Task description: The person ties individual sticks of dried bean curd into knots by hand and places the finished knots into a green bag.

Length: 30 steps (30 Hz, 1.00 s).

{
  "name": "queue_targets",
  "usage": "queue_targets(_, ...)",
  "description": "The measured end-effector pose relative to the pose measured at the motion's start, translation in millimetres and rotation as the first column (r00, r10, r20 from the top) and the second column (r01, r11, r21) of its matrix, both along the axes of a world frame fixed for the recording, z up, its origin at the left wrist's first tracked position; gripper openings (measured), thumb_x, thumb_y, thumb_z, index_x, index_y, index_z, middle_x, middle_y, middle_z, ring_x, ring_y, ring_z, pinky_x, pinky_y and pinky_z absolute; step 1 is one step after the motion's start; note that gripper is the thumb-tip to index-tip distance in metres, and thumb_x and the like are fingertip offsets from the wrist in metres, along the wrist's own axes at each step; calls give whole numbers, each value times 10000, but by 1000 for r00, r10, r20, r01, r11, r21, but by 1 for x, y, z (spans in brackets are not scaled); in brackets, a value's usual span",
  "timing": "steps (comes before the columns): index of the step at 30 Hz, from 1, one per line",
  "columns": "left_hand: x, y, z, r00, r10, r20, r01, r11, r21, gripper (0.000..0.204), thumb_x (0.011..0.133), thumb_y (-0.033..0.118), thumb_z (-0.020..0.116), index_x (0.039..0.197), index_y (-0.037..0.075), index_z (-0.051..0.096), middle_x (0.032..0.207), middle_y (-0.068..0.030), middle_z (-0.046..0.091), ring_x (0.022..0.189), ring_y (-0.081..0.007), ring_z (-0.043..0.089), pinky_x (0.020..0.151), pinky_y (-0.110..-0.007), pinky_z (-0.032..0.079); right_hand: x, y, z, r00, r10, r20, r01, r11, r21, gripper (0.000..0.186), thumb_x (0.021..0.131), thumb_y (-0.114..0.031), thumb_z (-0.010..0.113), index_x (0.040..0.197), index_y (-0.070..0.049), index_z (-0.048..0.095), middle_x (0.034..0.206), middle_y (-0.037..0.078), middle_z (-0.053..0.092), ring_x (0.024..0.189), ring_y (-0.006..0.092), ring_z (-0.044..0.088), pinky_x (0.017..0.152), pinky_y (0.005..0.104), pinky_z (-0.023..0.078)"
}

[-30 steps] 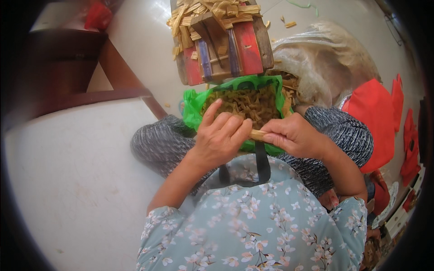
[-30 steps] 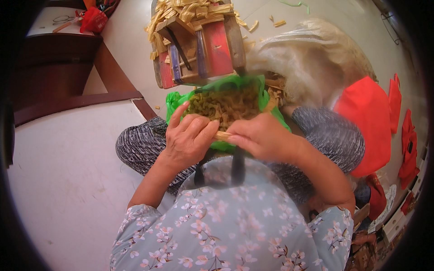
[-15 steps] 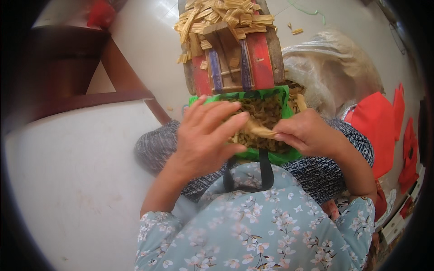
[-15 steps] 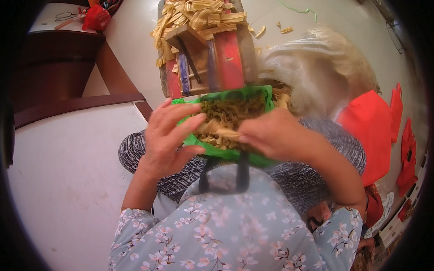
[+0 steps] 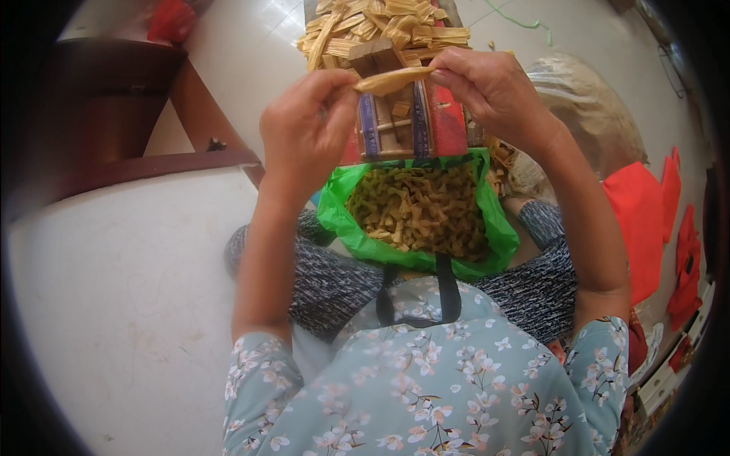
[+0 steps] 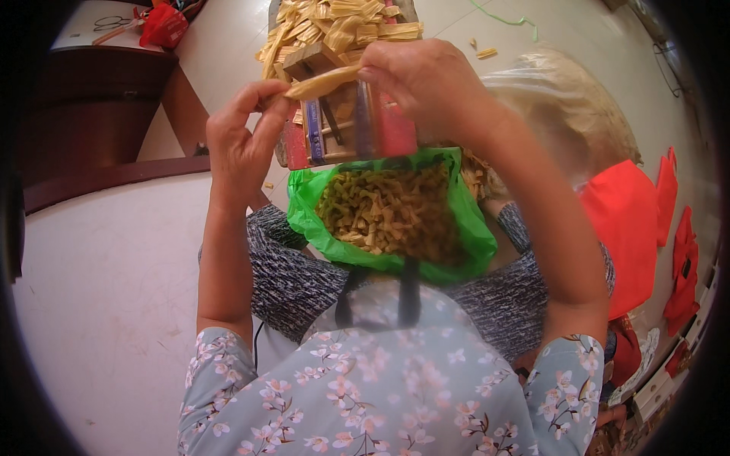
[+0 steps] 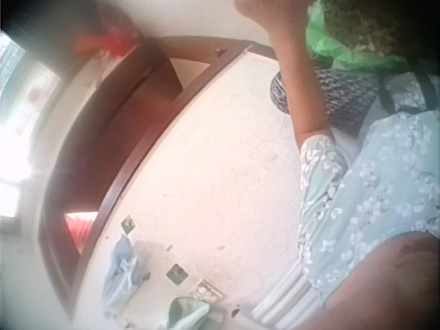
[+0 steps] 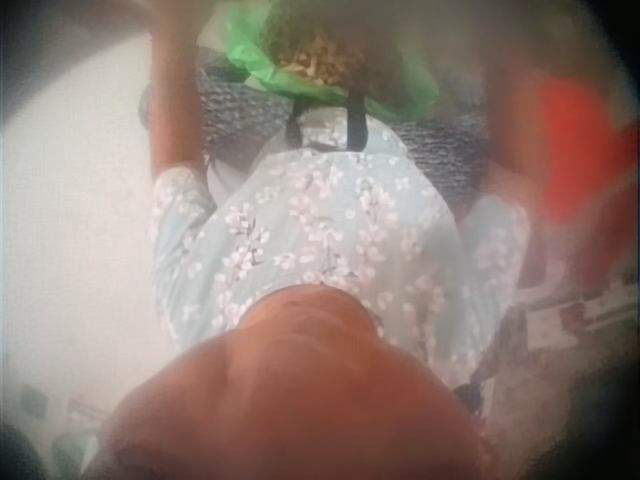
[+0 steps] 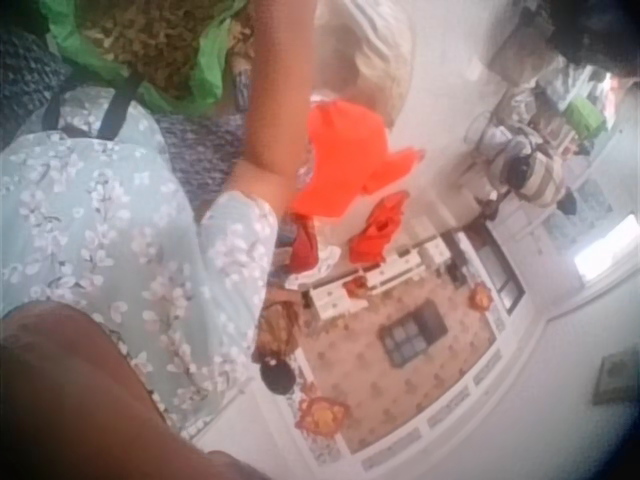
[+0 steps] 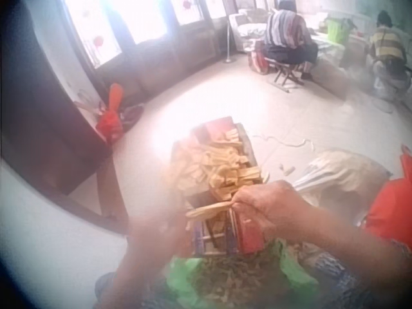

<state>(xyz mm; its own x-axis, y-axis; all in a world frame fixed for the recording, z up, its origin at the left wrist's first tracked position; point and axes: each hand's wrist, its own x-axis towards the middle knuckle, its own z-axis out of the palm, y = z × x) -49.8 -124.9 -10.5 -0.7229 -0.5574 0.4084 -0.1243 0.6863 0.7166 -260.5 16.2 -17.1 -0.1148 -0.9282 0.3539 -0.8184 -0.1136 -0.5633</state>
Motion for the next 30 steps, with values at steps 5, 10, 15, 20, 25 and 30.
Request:
queue_targets(5, 10, -2, -24, 995, 51, 89, -70, 971, 230, 150, 909, 62, 641, 1024, -20, 692, 830, -75, 702, 735, -109, 646, 676, -258, 508, -4, 6, -24, 999, -40, 15, 38, 989, 142, 135, 968, -156, 605, 958, -23, 627, 747, 152, 607, 627, 278, 580, 596, 348, 465)
queue_targets(10, 59, 10, -29, 993, 64, 100, -108, 833, 543, 195, 894, 113, 673, 1050, 3, 712, 888, -115, 724, 818, -179, 685, 768, -297, 520, -19, 69, -29, 904, -233, 360, 90, 924, 371, 144, 994, -145, 581, 942, -17, 622, 700, 19, 573, 643, 128, 576, 597, 287, 459)
queue_targets(15, 72, 52, 8, 980, -107, 166, 64, 967, 248, 263, 949, 184, 657, 1097, -29, 703, 956, -95, 725, 793, -146, 668, 730, -276, 532, 26, 101, -18, 930, -18, 367, -69, 973, 222, 91, 924, -101, 604, 975, -33, 636, 764, 15, 569, 669, 136, 565, 583, 283, 456)
queue_targets(20, 62, 108, 0, 953, -296, 67, 32, 316, 948, 324, 1007, 266, 587, 1143, -13, 682, 897, -94, 709, 667, -114, 633, 599, -227, 506, 74, 104, 3, 919, 216, -330, -264, 958, -109, 264, 717, -108, 672, 975, -56, 650, 761, 17, 571, 627, 191, 551, 540, 308, 440)
queue_targets(25, 75, 139, -30, 875, -468, -120, 29, -198, 980, 272, 1019, 255, 568, 1040, 0, 660, 725, -27, 632, 585, -74, 578, 522, -214, 464, 98, 126, -9, 918, 160, -363, -240, 952, -188, 251, 713, -125, 687, 949, -40, 663, 797, 32, 611, 642, 186, 577, 530, 314, 444)
queue_targets(30, 82, 156, 8, 835, -504, -219, 282, 51, 958, 217, 995, 209, 608, 948, 7, 674, 649, -17, 603, 552, -83, 583, 503, -218, 438, 103, 142, -28, 991, 130, 30, -123, 978, -171, 248, 725, -39, 708, 968, -38, 656, 832, 105, 673, 728, 286, 660, 595, 354, 502)
